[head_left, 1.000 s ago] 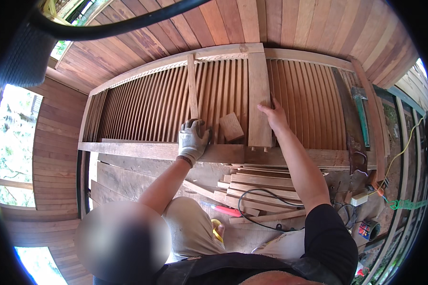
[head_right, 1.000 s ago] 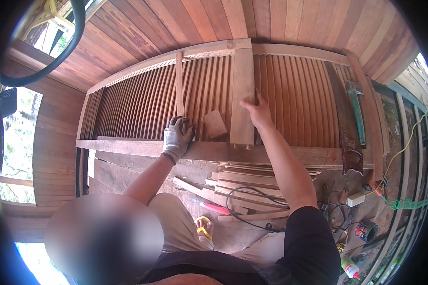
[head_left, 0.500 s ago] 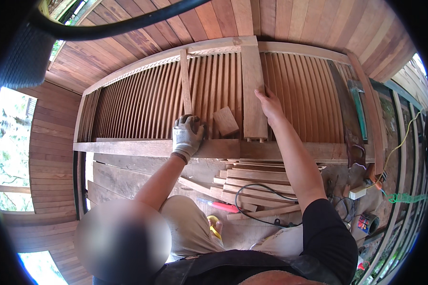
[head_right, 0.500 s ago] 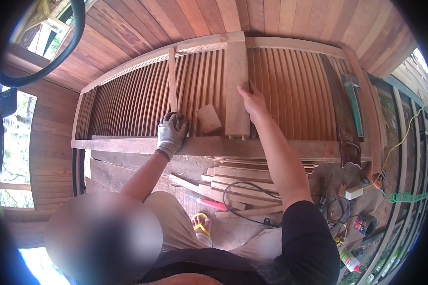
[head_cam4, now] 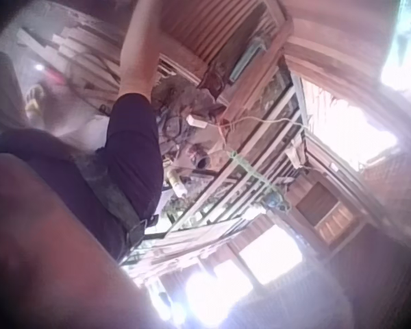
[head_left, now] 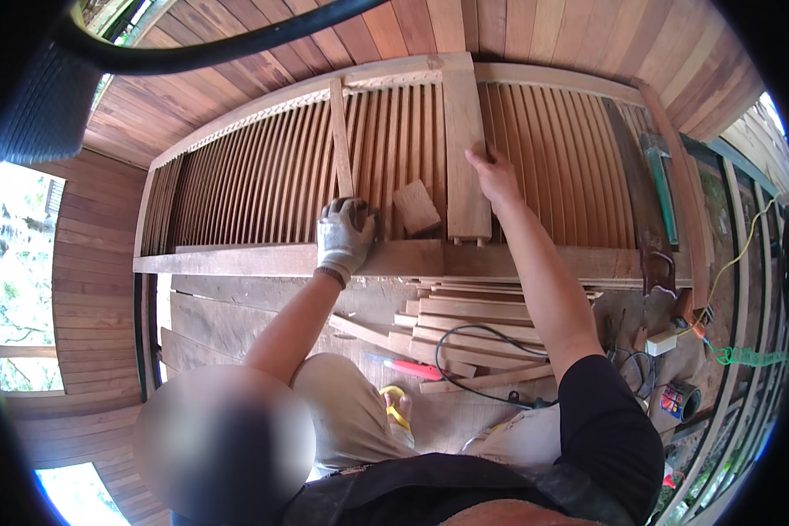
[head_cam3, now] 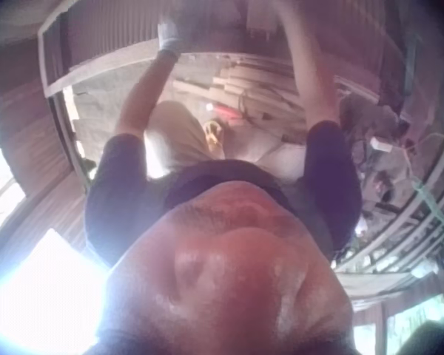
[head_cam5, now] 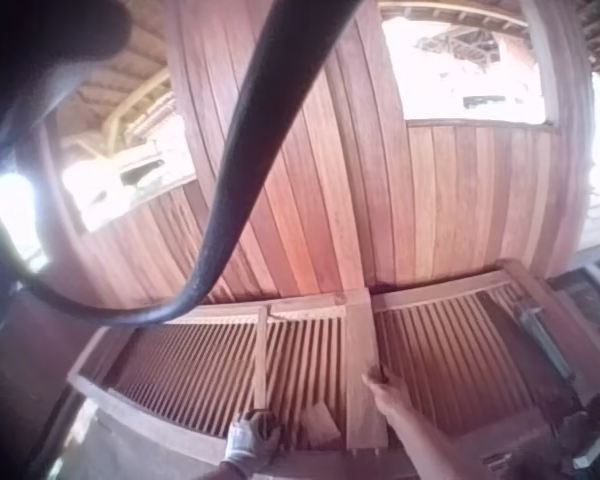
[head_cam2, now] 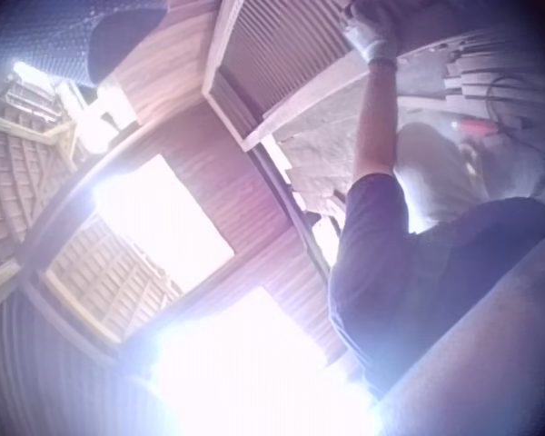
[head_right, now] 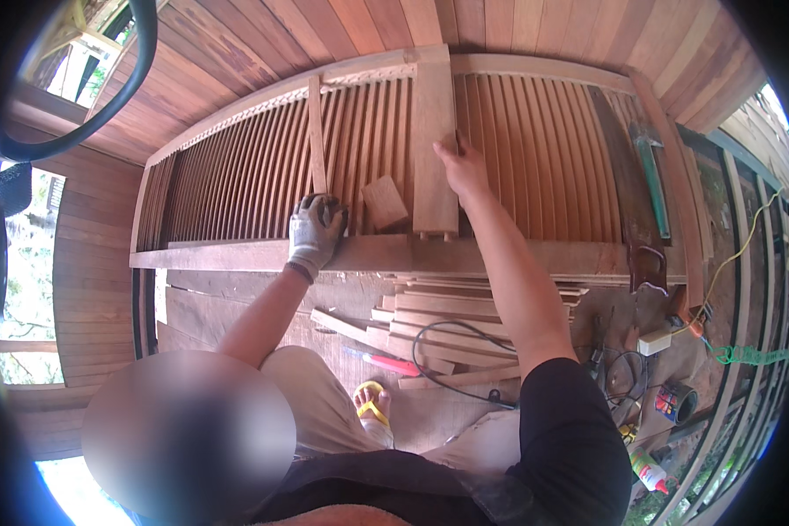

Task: The person installs wooden slats into a curved wooden structure. They use a power drill to secure the slats and a hand saw to trim excess material. The person also uses a small block of wood to align the slats during installation.

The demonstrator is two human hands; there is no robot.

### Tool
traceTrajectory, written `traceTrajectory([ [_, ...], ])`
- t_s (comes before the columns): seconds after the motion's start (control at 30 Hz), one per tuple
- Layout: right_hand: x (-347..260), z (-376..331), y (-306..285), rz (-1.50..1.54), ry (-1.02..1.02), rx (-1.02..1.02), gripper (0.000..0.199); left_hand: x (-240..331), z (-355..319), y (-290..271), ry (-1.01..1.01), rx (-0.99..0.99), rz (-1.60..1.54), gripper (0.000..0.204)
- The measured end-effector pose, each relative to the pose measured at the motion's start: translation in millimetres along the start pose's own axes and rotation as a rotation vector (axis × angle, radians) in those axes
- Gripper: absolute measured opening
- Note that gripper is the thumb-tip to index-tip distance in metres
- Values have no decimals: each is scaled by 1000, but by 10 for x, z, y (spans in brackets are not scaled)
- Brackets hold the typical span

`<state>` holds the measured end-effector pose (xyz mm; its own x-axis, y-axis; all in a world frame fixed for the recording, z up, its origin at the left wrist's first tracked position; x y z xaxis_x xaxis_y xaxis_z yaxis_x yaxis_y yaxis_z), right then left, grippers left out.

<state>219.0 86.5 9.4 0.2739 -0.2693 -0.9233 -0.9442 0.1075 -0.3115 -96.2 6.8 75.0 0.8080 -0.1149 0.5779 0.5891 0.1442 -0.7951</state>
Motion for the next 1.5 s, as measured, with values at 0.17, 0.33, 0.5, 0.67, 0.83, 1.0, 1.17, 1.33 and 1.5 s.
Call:
traceTrajectory([
  [0.17,-10,-32,65,86,-11,-34,78,36,-2,48,63,19,49,50],
  [0.33,-99,-104,8,-8,16,-9,78,315,158,336,-153,-292,74,87],
  [0.5,59,43,26,93,-12,-20,77,805,306,697,60,-533,285,94],
  [0.67,-32,-58,34,111,22,-3,70,798,280,891,-31,-712,217,105],
  [0.83,-60,-46,18,48,-31,52,63,862,262,675,-11,-494,260,113],
  [1.0,-268,-58,-100,-632,-69,138,58,855,340,237,-13,-413,92,124],
  [1.17,-605,-342,-243,-944,-245,6,55,1208,143,171,241,-367,-215,123],
  [1.33,-837,-1494,-212,-246,-442,-340,59,1713,-240,-76,676,-138,-231,111],
  [1.5,-772,-1641,-404,-222,-630,-226,59,1922,-212,-142,726,-296,-766,105],
])
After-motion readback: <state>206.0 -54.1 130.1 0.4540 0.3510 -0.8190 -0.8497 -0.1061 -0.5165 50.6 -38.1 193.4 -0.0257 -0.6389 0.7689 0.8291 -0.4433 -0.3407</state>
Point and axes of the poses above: each hand's wrist, its own z-axis towards the middle knuckle, its own y-axis out of the palm, x = y × z, the point moved 10 cm from there along z, towards the middle knuckle, and after that the axes turned 13 degrees about -z, right-handed, at the moved point
